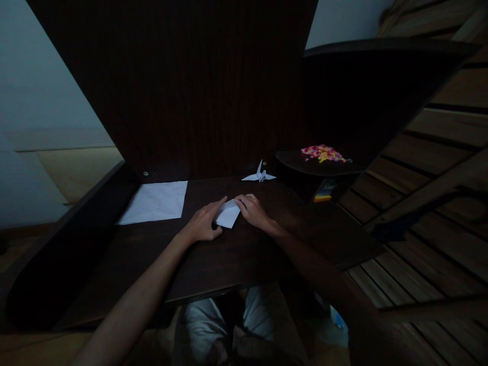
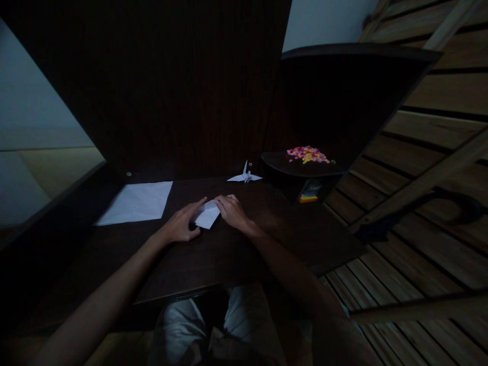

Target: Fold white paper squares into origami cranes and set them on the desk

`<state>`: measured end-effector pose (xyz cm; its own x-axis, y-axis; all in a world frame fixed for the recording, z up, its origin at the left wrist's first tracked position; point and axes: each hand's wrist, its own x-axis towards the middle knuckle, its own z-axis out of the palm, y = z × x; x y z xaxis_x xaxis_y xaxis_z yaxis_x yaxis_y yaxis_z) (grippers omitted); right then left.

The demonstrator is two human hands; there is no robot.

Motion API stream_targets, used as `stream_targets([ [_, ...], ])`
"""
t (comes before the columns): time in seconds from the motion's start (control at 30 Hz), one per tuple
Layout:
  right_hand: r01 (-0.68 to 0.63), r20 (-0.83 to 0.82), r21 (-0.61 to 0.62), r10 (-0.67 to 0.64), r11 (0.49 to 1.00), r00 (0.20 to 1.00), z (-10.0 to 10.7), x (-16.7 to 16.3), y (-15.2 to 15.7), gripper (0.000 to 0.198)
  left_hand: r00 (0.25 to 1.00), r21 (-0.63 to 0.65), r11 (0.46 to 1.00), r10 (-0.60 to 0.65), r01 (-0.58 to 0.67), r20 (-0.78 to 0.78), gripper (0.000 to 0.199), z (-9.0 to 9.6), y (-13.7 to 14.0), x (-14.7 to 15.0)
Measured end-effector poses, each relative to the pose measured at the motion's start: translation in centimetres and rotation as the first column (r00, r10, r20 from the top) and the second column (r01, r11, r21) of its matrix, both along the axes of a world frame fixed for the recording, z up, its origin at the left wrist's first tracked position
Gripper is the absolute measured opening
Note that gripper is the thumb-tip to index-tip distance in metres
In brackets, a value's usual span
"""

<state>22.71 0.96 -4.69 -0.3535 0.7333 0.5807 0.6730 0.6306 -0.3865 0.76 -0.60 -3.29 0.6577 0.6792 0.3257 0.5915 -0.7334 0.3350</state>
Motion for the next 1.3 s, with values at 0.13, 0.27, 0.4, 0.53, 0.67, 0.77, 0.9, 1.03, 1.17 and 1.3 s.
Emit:
stream_targets([
  [0.13, -0.011, -0.039, 0.022, 0.012, 1.0, 0.999, 0.2, -0.1, -0.2, 0.024, 0.999, 0.024, 0.998, 0.049, -0.05, 0.018, 0.08, 0.0, 0.0, 0.1],
  [0.27, -0.023, -0.049, 0.033, 0.025, 0.999, 0.998, 0.3, -0.1, -0.2, 0.025, 0.998, 0.061, 0.997, 0.042, -0.044, 0.036, 0.075, 0.2, 0.0, 0.1],
  [0.4, -0.012, -0.044, 0.043, 0.014, 0.999, 0.999, 0.2, 0.0, -0.1, 0.025, 0.997, 0.105, 0.994, 0.011, -0.019, 0.077, 0.07, 0.0, 0.2, 0.0],
  [0.53, -0.009, -0.048, 0.082, 0.013, 0.997, 0.999, 0.2, 0.1, 0.0, 0.025, 0.991, 0.113, 0.994, -0.019, 0.004, 0.133, 0.061, -0.4, 0.6, -0.1],
  [0.67, 0.006, -0.075, 0.132, 0.004, 0.991, 0.997, 0.5, 0.1, -0.2, 0.024, 0.975, 0.044, 0.999, 0.013, -0.023, 0.223, 0.053, -0.5, 0.6, 0.0],
  [0.77, 0.131, -0.186, 0.212, -0.091, 0.968, 0.978, 0.9, 0.1, -0.6, 0.027, 0.926, -0.051, 0.991, 0.132, -0.122, 0.354, 0.045, -0.4, 0.6, 0.2],
  [0.9, 0.277, -0.294, 0.281, -0.192, 0.919, 0.936, 1.2, 0.2, -0.9, 0.03, 0.755, -0.331, 0.934, 0.313, -0.135, 0.576, 0.043, -0.3, 1.1, 0.6],
  [1.03, 0.232, -0.325, 0.227, -0.151, 0.946, 0.934, 1.1, 0.1, -0.7, 0.019, 0.561, -0.563, 0.826, 0.457, 0.021, 0.691, 0.051, -0.7, 1.9, 0.8],
  [1.17, 0.117, -0.403, -0.024, -0.116, 0.993, 0.908, 0.4, -0.5, -0.2, 0.018, 0.429, -0.662, 0.741, 0.563, 0.117, 0.706, 0.055, -0.8, 2.0, 0.8],
  [1.3, -0.083, -0.562, -0.301, -0.107, 0.95, 0.82, -0.6, -1.0, 0.5, 0.027, 0.397, -0.675, 0.708, 0.57, 0.207, 0.719, 0.052, -0.6, 1.6, 1.1],
])
